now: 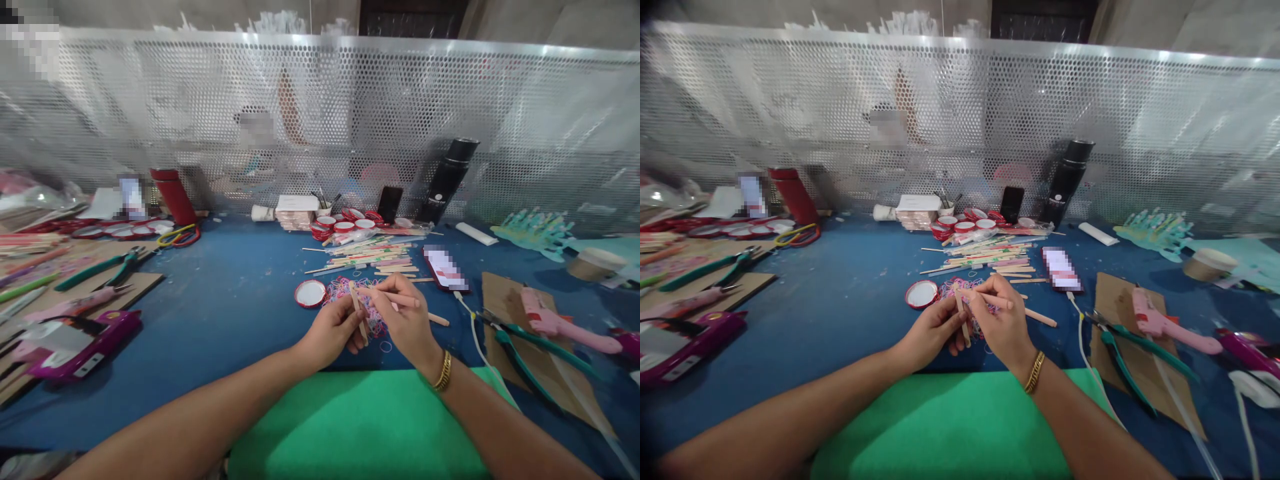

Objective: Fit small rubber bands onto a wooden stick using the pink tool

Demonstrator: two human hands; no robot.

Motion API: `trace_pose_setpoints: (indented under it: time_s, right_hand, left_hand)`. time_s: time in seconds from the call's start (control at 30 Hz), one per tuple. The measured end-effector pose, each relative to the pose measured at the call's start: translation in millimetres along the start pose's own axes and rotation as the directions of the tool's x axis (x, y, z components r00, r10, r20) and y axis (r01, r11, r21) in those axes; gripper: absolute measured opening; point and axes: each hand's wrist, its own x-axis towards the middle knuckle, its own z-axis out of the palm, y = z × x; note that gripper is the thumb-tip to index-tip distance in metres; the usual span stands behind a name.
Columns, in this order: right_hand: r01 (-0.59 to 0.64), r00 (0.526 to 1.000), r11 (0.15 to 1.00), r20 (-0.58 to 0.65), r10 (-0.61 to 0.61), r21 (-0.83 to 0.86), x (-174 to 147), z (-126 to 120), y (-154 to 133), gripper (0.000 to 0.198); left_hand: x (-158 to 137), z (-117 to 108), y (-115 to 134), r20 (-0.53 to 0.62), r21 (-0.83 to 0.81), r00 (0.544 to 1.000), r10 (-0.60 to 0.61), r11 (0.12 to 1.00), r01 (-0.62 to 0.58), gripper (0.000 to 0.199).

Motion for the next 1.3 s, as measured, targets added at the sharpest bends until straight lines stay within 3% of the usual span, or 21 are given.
trace_pose_setpoints:
  time_s: [0.43,0.8,1.0,1.3]
  right_hand:
    - [0.019,1.000,1.000,-0.002,-0.019,0.010,1.3,0.3,-2.5,0.012]
    - [-0.023,0.999,0.999,-0.041,0.024,0.027,2.6,-1.4,-4.8,0.014]
    - [-0.081,0.995,0.990,-0.048,0.087,0.116,1.3,-0.4,-3.9,0.011]
    - [-0.015,1.000,1.000,-0.027,0.015,0.012,-3.2,2.6,-5.9,0.012]
  left_hand:
    - [0.0,-0.6,1.8,-0.001,0.004,1.000,0.002,1.000,-0.002,0.046]
    - [0.2,-0.5,0.2,0.001,0.008,1.000,0.005,1.000,-0.005,0.043]
    - [0.1,-1.4,0.5,0.007,0.006,1.000,-0.006,1.000,0.006,0.043]
    - [-0.2,0.0,1.8,-0.007,-0.013,1.000,-0.011,1.000,0.011,0.047]
